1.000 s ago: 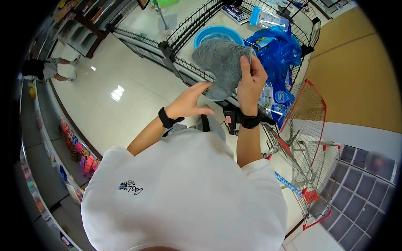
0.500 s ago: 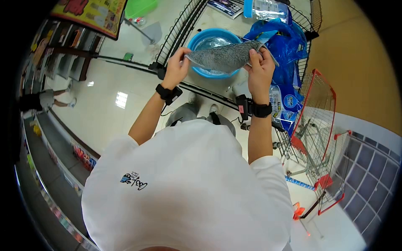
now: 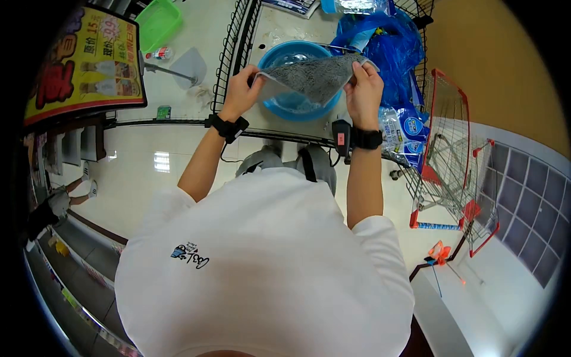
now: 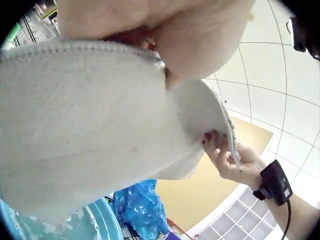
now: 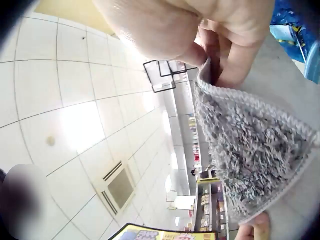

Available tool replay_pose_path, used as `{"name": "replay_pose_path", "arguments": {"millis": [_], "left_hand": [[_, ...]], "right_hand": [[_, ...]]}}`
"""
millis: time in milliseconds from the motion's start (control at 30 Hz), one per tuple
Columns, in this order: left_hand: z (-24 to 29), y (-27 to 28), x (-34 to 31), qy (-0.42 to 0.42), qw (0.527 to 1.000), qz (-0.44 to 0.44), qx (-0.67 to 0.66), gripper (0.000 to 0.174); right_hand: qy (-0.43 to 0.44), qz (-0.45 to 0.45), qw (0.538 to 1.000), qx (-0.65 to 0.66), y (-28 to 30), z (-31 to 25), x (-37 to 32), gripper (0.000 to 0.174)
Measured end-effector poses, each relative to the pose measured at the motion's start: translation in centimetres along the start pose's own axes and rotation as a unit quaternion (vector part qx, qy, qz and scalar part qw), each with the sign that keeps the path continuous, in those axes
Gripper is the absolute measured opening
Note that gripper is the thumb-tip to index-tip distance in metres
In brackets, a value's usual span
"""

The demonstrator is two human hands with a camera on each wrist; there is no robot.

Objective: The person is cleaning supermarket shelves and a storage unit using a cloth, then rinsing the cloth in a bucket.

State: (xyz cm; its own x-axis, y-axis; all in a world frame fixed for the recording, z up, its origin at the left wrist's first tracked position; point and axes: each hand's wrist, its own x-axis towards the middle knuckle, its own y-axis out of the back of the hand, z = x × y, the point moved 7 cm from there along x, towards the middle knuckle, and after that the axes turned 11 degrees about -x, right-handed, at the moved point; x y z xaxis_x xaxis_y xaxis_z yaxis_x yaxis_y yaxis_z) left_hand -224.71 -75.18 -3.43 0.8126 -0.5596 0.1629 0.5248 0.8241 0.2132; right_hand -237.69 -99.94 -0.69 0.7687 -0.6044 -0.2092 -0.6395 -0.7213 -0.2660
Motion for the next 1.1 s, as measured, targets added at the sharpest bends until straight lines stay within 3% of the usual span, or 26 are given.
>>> {"name": "replay_pose_path", "arguments": {"millis": [100,333,400,467,533,733,867,933,1100], "left_hand": [[-0.9,-0.2,0.8,0.025,0.999,-0.032,-0.033,0.017],[-2.2,0.2,1.6,0.046,0.990,-0.012,-0.133,0.016],[-3.7,0.0,1.5,0.152,0.964,0.014,-0.220,0.016],[-4.6,-0.8,1.6,0.184,0.947,0.026,-0.264,0.017],[-5.8,-2.0,0.8,0.266,0.845,0.131,-0.445,0.020],[-10.0,-4.0,-1.9,0.304,0.775,0.207,-0.514,0.022],[-10.8,-4.8,-3.7,0.306,0.797,0.222,-0.471,0.023],[-10.5,-5.5,-4.4,0.301,0.786,0.237,-0.485,0.022],[-12.1,-5.7,-6.7,0.301,0.857,0.207,-0.363,0.019]], "right_hand": [[-0.038,0.036,0.999,-0.006,2.0,3.0,2.4,0.015],[-0.079,0.110,0.989,-0.055,3.2,4.9,3.5,0.032],[-0.074,0.052,0.991,-0.099,2.6,4.7,3.1,0.039],[-0.071,0.045,0.992,-0.094,3.0,6.4,3.4,0.031],[-0.085,0.021,0.989,-0.123,3.0,8.0,3.7,0.020],[-0.097,0.028,0.993,-0.063,3.2,9.6,3.7,0.015],[-0.101,0.049,0.988,-0.107,4.1,10.2,3.5,0.014],[-0.104,0.051,0.987,-0.112,4.4,10.6,3.4,0.014],[-0.118,0.043,0.984,-0.125,4.9,11.3,3.2,0.017]]}}
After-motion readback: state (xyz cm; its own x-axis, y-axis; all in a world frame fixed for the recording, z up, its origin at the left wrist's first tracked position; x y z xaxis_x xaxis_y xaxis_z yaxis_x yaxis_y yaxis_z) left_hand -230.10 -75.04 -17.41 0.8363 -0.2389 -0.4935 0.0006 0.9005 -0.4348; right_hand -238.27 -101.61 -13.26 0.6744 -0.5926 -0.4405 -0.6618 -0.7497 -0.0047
